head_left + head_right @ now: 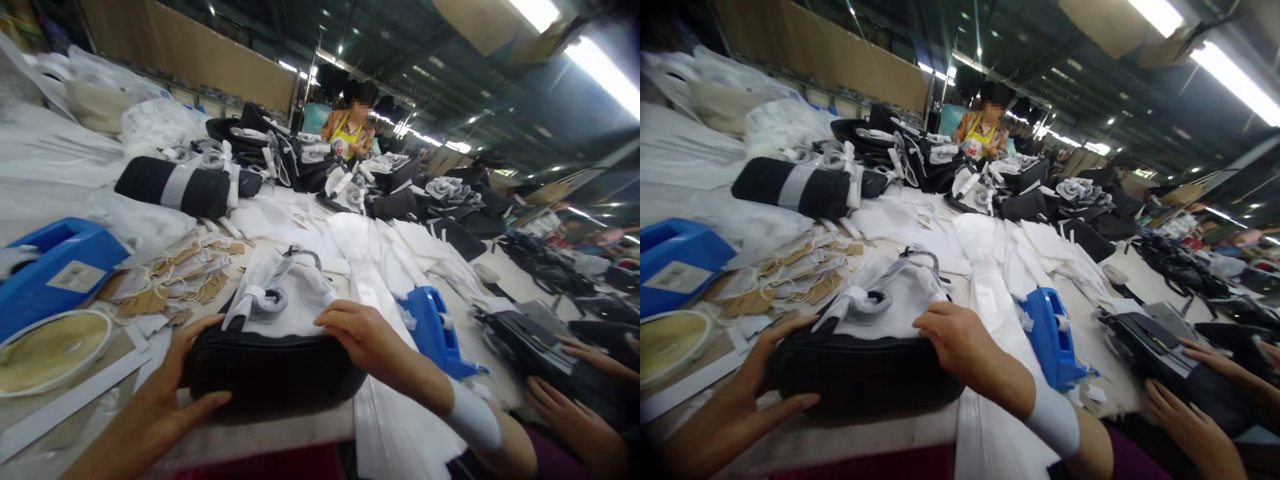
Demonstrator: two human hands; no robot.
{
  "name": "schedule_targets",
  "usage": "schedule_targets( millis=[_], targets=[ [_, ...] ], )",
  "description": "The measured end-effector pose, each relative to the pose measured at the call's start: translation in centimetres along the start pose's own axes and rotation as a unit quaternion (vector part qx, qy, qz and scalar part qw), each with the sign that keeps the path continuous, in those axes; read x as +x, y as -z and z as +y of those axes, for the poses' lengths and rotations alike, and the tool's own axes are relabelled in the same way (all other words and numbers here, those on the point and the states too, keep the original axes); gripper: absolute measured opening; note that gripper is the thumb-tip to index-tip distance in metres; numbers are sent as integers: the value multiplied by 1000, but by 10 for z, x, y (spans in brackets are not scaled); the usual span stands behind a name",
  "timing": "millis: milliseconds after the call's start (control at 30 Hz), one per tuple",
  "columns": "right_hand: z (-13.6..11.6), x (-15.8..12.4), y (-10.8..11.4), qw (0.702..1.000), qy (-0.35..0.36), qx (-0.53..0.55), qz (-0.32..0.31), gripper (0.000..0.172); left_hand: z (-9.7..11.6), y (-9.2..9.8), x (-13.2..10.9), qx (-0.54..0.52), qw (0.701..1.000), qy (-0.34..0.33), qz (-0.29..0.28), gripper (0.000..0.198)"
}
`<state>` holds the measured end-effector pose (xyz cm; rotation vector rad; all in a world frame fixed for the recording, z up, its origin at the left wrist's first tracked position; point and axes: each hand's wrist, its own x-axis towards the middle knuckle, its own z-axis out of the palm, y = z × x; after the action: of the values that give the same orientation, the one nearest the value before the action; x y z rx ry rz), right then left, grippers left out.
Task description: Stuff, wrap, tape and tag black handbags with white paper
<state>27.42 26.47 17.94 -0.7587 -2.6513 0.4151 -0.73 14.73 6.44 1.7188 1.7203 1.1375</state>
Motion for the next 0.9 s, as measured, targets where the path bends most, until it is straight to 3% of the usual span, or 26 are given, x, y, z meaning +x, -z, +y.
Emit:
schedule_targets(
  millis=[167,300,500,733,900],
  targets=[
    [-16,32,-3,989,68,-102,-79,25,11,7,3,13,999,-22,-30,75],
    [-31,56,-2,979,125,-126,-102,25,20,7,2,-9,1000,-5,-22,72],
    [-54,84,-16,957,164,-210,-118,16,21,8,0,-9,998,6,-63,79],
    [-61,99,-23,951,183,-211,-133,13,19,9,-2,-19,997,-6,-69,77],
    [-57,105,-21,955,158,-212,-136,16,17,9,2,-21,997,-20,-67,79]
  ],
)
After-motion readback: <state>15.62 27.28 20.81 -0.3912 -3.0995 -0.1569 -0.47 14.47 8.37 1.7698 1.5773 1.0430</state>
